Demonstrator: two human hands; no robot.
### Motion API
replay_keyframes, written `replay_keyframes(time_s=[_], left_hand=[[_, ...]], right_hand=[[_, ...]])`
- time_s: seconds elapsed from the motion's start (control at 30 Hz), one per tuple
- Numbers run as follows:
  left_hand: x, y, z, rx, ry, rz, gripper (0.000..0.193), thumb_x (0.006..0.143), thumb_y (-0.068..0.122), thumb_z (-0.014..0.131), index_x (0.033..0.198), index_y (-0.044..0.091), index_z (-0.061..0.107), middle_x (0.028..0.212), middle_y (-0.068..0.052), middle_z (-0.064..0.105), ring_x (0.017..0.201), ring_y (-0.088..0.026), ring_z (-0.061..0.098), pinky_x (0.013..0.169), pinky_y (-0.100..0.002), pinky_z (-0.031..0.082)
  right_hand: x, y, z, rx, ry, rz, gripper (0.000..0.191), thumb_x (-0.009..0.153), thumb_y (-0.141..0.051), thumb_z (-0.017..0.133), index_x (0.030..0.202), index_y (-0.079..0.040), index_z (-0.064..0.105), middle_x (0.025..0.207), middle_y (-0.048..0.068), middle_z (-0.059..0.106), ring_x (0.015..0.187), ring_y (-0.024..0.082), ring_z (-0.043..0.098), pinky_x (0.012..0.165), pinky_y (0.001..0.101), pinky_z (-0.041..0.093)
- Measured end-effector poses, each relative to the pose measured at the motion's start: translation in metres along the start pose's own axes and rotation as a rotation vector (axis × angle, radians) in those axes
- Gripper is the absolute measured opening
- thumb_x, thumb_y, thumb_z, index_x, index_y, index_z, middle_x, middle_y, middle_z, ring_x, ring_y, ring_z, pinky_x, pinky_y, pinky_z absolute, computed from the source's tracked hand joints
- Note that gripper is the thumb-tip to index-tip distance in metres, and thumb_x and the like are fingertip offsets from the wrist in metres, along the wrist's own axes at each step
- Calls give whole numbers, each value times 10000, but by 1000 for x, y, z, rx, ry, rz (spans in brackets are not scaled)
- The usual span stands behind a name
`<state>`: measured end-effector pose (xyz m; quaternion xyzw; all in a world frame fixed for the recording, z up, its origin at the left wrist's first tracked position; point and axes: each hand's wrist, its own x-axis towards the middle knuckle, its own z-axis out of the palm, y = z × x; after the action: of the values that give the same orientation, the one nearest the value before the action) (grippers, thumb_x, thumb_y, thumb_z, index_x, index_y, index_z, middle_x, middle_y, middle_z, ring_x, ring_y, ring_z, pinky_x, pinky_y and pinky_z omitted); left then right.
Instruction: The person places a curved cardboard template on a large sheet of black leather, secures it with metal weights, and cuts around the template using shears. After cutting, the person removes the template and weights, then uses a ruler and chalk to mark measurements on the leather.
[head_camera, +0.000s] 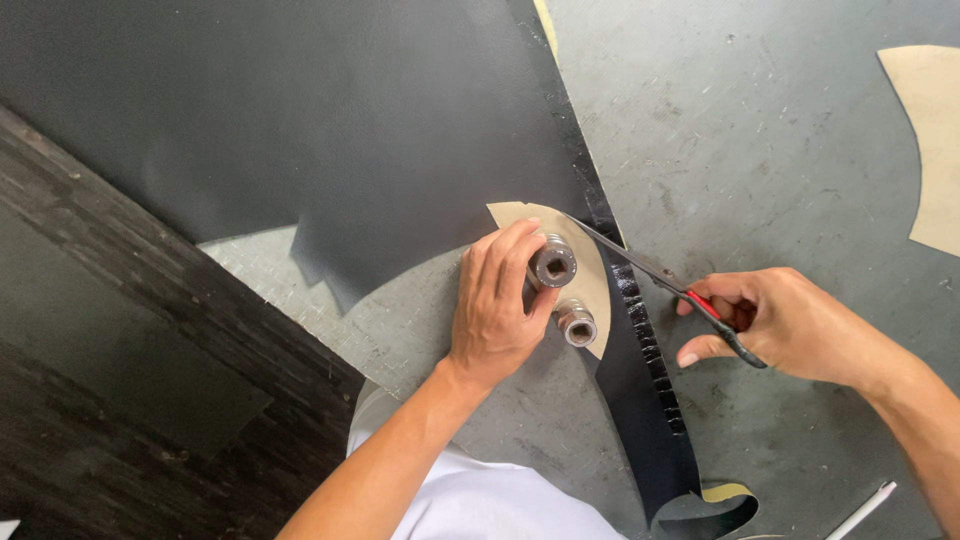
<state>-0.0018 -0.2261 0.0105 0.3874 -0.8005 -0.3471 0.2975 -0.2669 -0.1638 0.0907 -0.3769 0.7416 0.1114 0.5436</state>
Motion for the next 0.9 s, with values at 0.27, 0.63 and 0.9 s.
replay_keyframes(time_s=[0.27, 0.63, 0.9], left_hand=[[-1, -2, 0, -26, -10, -7, 667, 816, 48, 836, 1382, 66, 484, 1439, -108, 540, 1317, -320, 536, 1132, -450, 447], [-1, -4, 0, -24, -19, 2, 686, 828, 44, 846, 1398, 63, 465, 1453, -114, 525, 1326, -320, 531, 1138, -445, 445], [0, -4, -1, -26, -17, 5, 678, 810, 34, 833, 1383, 67, 472, 1447, -107, 529, 1319, -320, 537, 1133, -450, 445]], right_hand=[[12, 1, -13, -170, -58, 65, 471, 607, -417, 930, 936, -99, 820, 544, 34, 320, 544, 189, 306, 547, 404, 241], [32, -1, -37, -266, -112, 45, 539, 597, -433, 930, 1036, -131, 846, 572, 37, 470, 560, 182, 362, 530, 388, 308], [40, -11, -49, -292, -94, -7, 565, 558, -438, 953, 1020, -135, 834, 582, 36, 406, 559, 180, 364, 532, 406, 352]])
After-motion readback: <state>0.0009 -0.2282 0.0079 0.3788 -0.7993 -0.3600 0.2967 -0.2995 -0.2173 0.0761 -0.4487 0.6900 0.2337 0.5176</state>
